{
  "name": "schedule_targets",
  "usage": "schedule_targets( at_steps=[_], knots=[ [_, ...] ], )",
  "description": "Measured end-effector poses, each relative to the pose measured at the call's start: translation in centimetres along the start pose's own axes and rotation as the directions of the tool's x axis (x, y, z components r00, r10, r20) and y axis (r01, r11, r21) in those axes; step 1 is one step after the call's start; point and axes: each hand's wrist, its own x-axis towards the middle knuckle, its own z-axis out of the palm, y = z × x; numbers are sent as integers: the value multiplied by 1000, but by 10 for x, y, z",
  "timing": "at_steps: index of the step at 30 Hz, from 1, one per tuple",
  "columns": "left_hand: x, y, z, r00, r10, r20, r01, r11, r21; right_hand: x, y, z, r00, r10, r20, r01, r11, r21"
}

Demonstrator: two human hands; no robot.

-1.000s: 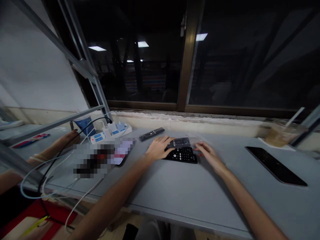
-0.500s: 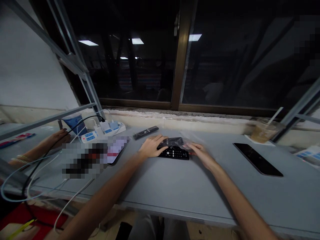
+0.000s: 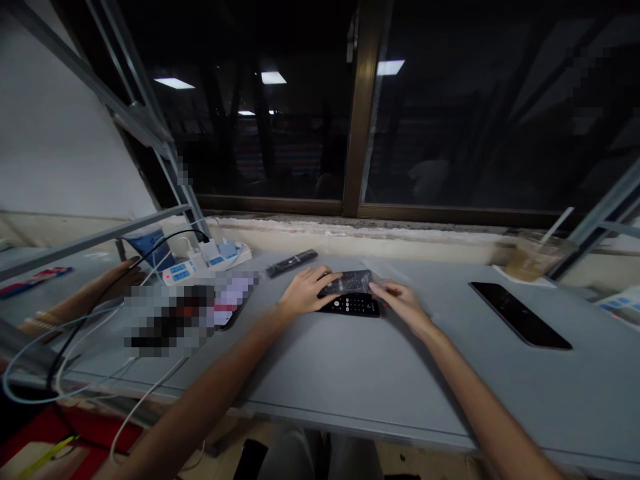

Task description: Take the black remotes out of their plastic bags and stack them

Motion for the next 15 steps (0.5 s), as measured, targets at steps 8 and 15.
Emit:
schedule_targets(
  at_steps=[8,15],
  knots=[
    [0,-2,-1,999,37,40,-38,999,35,0,-1,1,998,-55,-19,55,999,-1],
    [3,-12,-7,996,10,84,-18,995,94,3,-2,-6,994,-55,-94,60,997,51]
  ],
)
